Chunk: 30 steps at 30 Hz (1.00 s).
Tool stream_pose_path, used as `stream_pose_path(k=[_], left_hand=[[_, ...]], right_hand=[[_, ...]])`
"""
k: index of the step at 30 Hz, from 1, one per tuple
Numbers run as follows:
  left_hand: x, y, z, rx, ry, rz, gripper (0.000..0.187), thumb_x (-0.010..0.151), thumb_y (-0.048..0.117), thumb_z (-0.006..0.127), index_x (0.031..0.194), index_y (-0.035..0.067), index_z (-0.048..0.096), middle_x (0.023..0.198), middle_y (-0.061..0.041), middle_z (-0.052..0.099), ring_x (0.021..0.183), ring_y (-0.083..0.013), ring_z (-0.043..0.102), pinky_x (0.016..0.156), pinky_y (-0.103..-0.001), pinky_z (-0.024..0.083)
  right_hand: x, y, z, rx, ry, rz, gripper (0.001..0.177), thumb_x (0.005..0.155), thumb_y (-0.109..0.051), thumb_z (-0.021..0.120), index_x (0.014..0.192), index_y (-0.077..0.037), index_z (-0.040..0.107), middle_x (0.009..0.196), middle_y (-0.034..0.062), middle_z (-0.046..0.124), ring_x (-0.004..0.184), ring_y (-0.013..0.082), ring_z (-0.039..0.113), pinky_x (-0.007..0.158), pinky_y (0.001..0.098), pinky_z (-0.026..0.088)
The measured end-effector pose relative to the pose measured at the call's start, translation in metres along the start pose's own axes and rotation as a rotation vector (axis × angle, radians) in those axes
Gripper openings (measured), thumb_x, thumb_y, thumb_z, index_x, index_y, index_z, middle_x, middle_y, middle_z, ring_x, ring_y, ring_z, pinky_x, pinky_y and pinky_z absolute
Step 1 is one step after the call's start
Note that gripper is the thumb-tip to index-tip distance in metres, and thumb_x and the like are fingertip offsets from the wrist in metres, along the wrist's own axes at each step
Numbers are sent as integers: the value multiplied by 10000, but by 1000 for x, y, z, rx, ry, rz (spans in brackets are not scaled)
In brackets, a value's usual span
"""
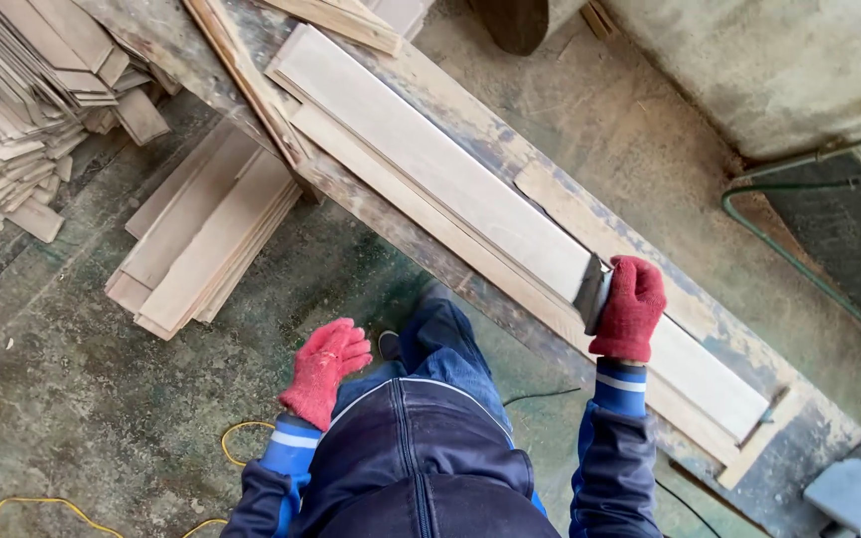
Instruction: Sanding a wooden board using an electric palm sander and manual sandpaper block.
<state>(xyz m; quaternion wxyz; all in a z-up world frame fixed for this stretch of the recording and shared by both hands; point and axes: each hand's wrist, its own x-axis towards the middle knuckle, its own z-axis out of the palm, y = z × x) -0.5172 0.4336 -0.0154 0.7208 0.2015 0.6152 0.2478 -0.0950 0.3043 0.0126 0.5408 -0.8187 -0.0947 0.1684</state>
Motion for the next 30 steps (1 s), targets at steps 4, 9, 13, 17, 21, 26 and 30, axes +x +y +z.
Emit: stream_pose_path(k=[4, 9, 13, 17, 21, 26, 30], left_hand=[[33, 47, 37, 7, -17, 64, 322, 958, 194, 728, 1256, 82, 677, 1120, -251, 748, 910, -356, 764, 790, -469, 668], [98, 120, 55, 15, -27, 235, 355, 930, 164, 764, 1268, 85, 691, 1114, -213, 766, 908, -309, 775, 778, -416, 673], [136, 218, 78, 98, 41, 472, 430, 882, 115, 824, 1287, 127, 680, 1158, -151, 750, 1011, -253, 746, 896, -410, 653], [229, 268, 76, -119, -132, 532, 333, 927, 180, 801, 1231, 132, 675, 1159, -41, 730, 1101, -182, 716, 1006, -344, 655], [274, 338, 121, 602, -78, 623, 655, 964, 185, 818, 1512, 59, 484, 1472, -288, 520, 1395, -393, 488, 1181, -483, 421], [358, 358, 134, 1629, -17, 507, 1017, 680, 802, 801, 1520, 308, 510, 1451, -106, 558, 1306, -338, 568, 1065, -554, 469], [378, 359, 134, 1682, -44, 549, 1079, 511, 802, 872, 1435, 330, 574, 1362, -40, 613, 1274, -272, 591, 1045, -461, 506]], right_hand=[[31, 46, 57, -427, 191, -557, 207, 966, -258, 763, 1124, -141, 697, 1136, 120, 680, 1064, 283, 654, 956, 411, 505], [40, 108, 84, -895, 412, -535, 255, 861, -424, 888, 918, -248, 711, 1122, 9, 681, 1070, 258, 660, 962, 418, 493], [25, 61, 91, -770, 378, -431, 126, 1023, -285, 721, 1089, -179, 703, 1174, 61, 661, 1137, 299, 649, 993, 450, 485], [9, 44, 74, -445, 553, -267, 182, 1097, -146, 570, 1196, -43, 683, 1156, 216, 642, 1111, 409, 644, 1017, 471, 491], [-4, 35, 59, -315, 813, 24, 218, 1073, -257, 623, 1157, -98, 746, 1089, 163, 710, 995, 317, 722, 934, 404, 582], [-36, 8, 106, -480, 448, 66, 333, 971, -329, 729, 1230, -121, 708, 1342, 124, 651, 1269, 352, 595, 1139, 494, 436], [-54, 40, 170, -772, 470, -127, 357, 828, -398, 879, 946, -111, 704, 1257, 71, 724, 1270, 284, 635, 1188, 434, 383]])
